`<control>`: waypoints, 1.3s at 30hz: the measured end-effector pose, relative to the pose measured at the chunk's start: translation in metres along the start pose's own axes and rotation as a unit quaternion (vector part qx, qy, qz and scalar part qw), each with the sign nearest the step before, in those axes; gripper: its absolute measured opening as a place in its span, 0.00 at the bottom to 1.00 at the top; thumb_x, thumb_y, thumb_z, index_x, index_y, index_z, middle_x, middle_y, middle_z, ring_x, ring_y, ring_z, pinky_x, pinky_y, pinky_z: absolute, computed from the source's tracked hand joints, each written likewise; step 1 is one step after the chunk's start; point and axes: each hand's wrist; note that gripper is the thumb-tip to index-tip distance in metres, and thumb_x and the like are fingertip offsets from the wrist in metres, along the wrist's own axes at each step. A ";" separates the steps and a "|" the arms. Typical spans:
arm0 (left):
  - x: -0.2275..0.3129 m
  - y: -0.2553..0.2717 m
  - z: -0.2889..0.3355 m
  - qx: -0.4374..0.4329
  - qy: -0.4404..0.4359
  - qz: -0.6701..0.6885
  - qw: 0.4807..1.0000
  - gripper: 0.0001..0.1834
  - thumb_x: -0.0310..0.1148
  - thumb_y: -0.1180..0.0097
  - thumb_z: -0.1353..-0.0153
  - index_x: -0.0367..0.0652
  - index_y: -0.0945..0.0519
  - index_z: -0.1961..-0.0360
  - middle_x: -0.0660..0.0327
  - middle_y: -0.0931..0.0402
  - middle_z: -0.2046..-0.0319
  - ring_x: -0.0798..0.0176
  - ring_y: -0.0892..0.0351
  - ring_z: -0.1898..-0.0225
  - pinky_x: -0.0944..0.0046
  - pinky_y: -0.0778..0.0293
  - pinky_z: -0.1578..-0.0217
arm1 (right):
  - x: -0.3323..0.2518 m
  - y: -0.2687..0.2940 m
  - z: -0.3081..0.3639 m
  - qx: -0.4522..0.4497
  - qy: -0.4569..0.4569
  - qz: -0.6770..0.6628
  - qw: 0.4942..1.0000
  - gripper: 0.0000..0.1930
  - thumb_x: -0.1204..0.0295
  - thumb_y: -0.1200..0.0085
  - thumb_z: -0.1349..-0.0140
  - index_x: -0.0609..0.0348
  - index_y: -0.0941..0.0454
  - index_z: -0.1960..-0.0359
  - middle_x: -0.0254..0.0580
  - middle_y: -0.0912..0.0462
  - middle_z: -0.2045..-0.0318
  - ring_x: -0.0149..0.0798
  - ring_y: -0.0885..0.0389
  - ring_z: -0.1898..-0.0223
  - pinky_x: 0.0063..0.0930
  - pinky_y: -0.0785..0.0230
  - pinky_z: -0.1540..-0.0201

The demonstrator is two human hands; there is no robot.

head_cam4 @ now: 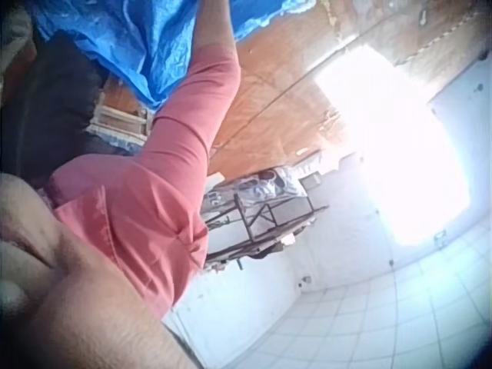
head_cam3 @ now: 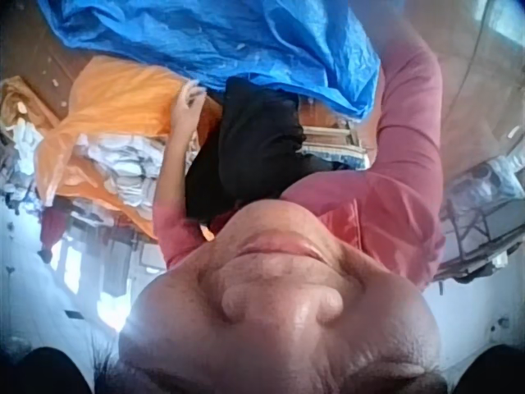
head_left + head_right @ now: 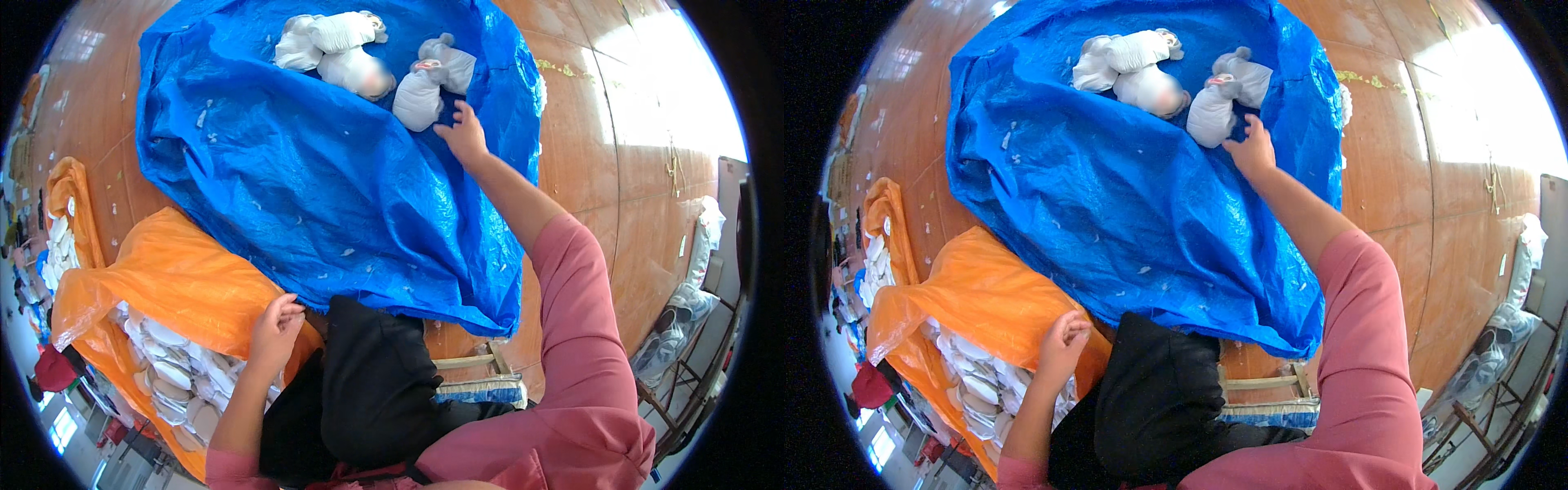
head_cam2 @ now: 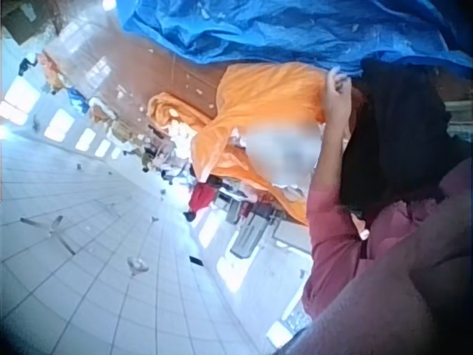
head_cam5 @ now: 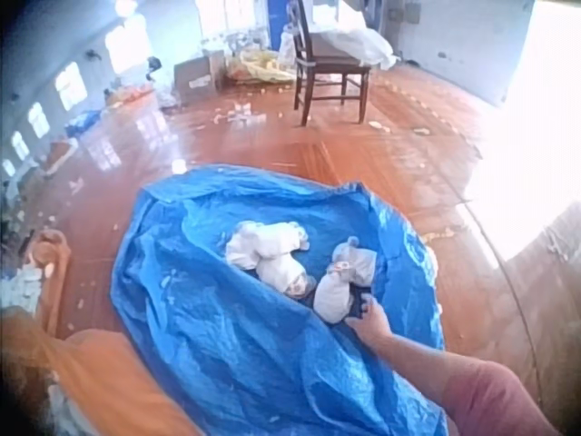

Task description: The person sits on the floor and repeatedly picks up white fabric pouches, opens them, stuffs them with white material, and ties them closed. The person places the finished pouches into a blue tarp nearby.

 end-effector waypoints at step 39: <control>-0.206 0.003 0.259 0.335 0.184 0.224 0.897 0.13 0.29 0.41 0.36 0.36 0.21 0.51 0.57 0.17 0.65 0.64 0.18 0.60 0.66 0.23 0.57 | 0.130 0.031 0.177 -0.379 0.061 0.355 0.852 0.45 0.54 0.39 0.42 0.44 0.51 0.25 0.67 0.51 0.28 0.63 0.45 0.29 0.45 0.47 0.28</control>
Point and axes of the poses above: each hand's wrist, its own z-axis away from the middle knuckle, its own y-axis out of the back of the hand, x = y × z
